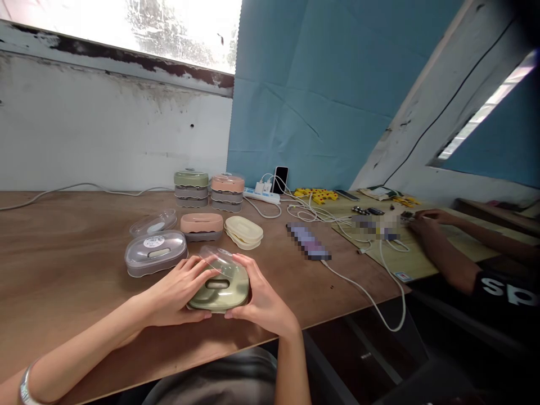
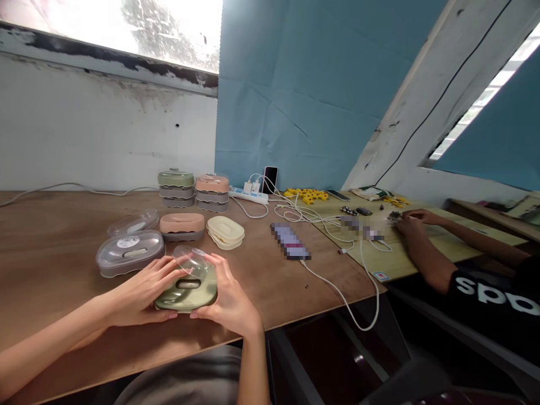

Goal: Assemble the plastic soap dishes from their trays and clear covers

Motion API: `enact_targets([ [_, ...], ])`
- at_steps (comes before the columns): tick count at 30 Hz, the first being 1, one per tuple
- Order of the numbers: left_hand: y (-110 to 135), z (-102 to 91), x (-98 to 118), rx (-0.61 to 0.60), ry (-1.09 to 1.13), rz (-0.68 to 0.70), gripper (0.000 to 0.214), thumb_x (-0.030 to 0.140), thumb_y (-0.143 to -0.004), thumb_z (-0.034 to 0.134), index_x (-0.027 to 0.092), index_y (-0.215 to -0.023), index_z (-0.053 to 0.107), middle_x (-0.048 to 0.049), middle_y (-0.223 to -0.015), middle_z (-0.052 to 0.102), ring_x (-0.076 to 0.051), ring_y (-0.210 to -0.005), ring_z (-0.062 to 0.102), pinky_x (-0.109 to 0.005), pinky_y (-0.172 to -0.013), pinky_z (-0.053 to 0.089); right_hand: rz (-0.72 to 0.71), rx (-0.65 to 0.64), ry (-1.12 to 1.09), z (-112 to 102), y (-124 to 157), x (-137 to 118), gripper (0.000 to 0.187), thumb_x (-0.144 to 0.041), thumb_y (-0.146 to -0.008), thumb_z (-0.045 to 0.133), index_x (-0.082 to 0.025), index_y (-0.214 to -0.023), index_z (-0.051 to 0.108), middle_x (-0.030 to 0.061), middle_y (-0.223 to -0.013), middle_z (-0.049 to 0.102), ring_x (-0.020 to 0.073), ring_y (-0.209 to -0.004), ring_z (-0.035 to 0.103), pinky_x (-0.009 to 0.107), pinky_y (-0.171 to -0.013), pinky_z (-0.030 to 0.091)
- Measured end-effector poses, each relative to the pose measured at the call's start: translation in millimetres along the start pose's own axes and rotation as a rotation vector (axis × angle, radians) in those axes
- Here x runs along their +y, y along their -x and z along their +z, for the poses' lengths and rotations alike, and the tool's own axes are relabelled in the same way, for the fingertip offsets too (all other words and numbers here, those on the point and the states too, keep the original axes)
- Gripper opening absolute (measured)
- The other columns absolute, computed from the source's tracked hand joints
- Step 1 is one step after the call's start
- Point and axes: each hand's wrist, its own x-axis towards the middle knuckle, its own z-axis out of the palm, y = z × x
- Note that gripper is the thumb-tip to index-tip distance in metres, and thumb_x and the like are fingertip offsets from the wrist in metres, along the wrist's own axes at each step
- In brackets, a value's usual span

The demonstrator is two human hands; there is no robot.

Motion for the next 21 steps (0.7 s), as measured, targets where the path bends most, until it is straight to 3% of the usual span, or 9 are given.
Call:
enact_targets([
  [6,-1,6.0,-10,0.024,0.195,0.018,0.084,0.034,-0.073,0.071,0.025,-0.142,0.024,-0.0148,-0.143,0.040,-0.032,-0.119,0.046,-0.047,-0.099,0.039,0.039,-0.010,0.005,0,-1,-1,0.093,-0.030,-0.060,0.085,-0.024,-0.138,0.036,0.0094,-0.143,0.039,0.0252,-0.135,0.038,0.041,-0.113,0.032],
  [11,-2,3.4,-13,0.013,0.310,-0.043,0.095,0.034,-0.063,0.077,0.027,-0.142,0.024,-0.0144,-0.141,0.039,-0.035,-0.125,0.042,-0.048,-0.101,0.039,0.046,0.060,-0.009,3,-1,-5,0.054,-0.040,-0.084,0.064,-0.023,-0.131,0.043,0.0086,-0.135,0.050,0.0227,-0.127,0.047,0.038,-0.106,0.039],
  [16,-3,-2.2,-10,-0.009,0.415,-0.080,0.090,0.034,-0.066,0.075,0.026,-0.140,0.026,-0.0112,-0.130,0.046,-0.031,-0.116,0.049,-0.043,-0.097,0.043,0.048,0.175,0.037,7,-4,-7,0.030,-0.036,-0.094,0.049,-0.025,-0.121,0.049,0.0066,-0.124,0.057,0.0214,-0.118,0.055,0.036,-0.097,0.044],
  [21,-5,-4.0,-7,-0.022,0.415,-0.112,0.086,0.035,-0.066,0.074,0.025,-0.139,0.029,-0.0088,-0.120,0.051,-0.030,-0.109,0.052,-0.041,-0.093,0.046,-0.008,0.180,0.052,7,-4,-8,0.036,-0.040,-0.087,0.059,-0.024,-0.119,0.050,0.0059,-0.122,0.058,0.0217,-0.114,0.056,0.033,-0.096,0.045],
])
